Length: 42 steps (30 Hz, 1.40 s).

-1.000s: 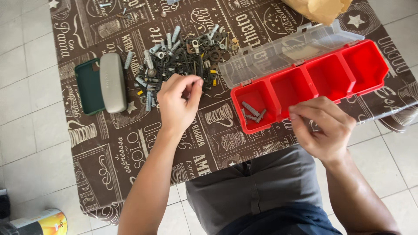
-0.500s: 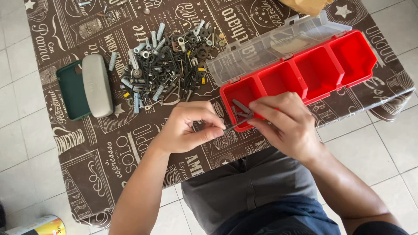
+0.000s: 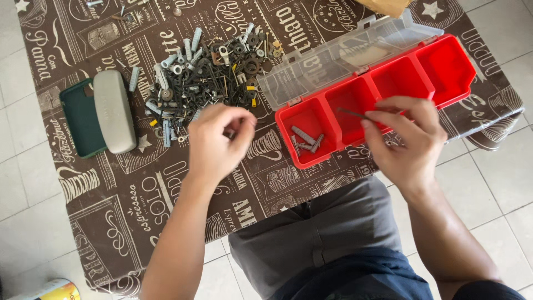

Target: The person sorts a mixed pile of screws, bolts, and plastic wall anchors on a table into compartments of a red plastic organizer. They pick up items one by one or in small groups and place them into the appropriate sections of the organizer.

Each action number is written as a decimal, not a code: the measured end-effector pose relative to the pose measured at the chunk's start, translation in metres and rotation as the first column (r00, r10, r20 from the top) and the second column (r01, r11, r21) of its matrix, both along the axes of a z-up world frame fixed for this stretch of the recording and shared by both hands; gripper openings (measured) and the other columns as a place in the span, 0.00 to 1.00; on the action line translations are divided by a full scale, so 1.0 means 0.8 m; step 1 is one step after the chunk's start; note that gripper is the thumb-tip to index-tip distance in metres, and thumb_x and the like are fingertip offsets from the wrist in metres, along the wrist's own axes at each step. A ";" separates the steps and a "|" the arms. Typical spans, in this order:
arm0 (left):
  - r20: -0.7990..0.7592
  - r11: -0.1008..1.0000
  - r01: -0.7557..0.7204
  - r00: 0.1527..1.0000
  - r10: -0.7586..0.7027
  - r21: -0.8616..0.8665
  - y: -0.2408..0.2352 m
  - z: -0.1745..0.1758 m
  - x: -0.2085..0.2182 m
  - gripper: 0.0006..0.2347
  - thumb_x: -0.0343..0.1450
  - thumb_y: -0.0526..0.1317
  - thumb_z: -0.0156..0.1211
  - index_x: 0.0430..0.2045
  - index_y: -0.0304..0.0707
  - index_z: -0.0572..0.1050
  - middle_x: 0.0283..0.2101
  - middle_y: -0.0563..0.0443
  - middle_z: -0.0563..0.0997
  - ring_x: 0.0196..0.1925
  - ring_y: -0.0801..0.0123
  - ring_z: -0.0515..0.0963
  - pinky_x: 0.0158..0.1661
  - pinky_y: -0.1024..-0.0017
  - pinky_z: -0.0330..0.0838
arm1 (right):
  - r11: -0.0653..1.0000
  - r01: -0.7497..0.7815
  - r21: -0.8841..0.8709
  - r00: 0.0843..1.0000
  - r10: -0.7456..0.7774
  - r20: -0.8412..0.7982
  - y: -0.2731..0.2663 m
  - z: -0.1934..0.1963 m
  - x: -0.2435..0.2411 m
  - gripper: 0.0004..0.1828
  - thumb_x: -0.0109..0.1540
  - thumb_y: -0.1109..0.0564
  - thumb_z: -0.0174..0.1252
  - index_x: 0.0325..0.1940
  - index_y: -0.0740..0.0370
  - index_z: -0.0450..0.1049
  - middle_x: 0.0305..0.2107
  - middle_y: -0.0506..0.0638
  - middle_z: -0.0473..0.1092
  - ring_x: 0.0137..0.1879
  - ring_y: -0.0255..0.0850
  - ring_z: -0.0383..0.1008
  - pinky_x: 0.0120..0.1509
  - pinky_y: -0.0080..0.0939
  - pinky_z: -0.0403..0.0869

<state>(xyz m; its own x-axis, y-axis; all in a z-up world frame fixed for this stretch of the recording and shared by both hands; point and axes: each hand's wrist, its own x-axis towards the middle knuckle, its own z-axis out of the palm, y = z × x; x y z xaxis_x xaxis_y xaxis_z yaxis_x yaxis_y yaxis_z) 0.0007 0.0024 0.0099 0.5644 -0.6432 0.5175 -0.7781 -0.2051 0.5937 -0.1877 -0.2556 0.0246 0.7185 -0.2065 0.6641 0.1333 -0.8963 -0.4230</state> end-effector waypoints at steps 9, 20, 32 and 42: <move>0.415 0.921 -0.382 0.852 0.318 0.078 0.027 -0.011 0.034 0.01 0.70 0.33 0.69 0.30 0.36 0.82 0.29 0.51 0.76 0.30 0.58 0.71 0.34 0.64 0.68 | 0.984 0.085 -0.157 0.994 -0.094 -0.049 -0.007 -0.017 0.009 0.04 0.65 0.66 0.74 0.44 0.63 0.87 0.58 0.64 0.69 0.62 0.62 0.66 0.68 0.59 0.63; 0.411 0.915 -0.361 0.873 0.263 0.182 0.015 -0.021 0.026 0.09 0.71 0.42 0.71 0.36 0.37 0.84 0.34 0.50 0.77 0.35 0.60 0.74 0.36 0.62 0.70 | 0.986 0.075 -0.147 0.990 -0.091 -0.105 -0.013 -0.024 0.007 0.03 0.65 0.64 0.72 0.44 0.65 0.87 0.57 0.61 0.72 0.62 0.60 0.70 0.66 0.60 0.67; 0.448 0.862 -0.490 0.805 0.389 0.132 -0.006 -0.028 0.028 0.03 0.71 0.36 0.67 0.34 0.41 0.85 0.33 0.53 0.77 0.35 0.60 0.74 0.35 0.62 0.66 | 0.997 0.049 -0.055 0.998 -0.050 -0.025 0.004 -0.005 0.004 0.03 0.65 0.68 0.70 0.43 0.70 0.85 0.58 0.68 0.70 0.60 0.61 0.72 0.67 0.61 0.67; 0.504 0.855 -0.505 0.772 0.387 0.117 -0.010 -0.030 0.026 0.00 0.70 0.36 0.70 0.30 0.43 0.85 0.32 0.55 0.76 0.34 0.60 0.72 0.35 0.62 0.63 | 0.999 0.034 -0.036 0.999 -0.034 -0.018 0.006 -0.008 -0.001 0.02 0.66 0.69 0.69 0.42 0.71 0.84 0.58 0.67 0.70 0.57 0.61 0.70 0.62 0.59 0.71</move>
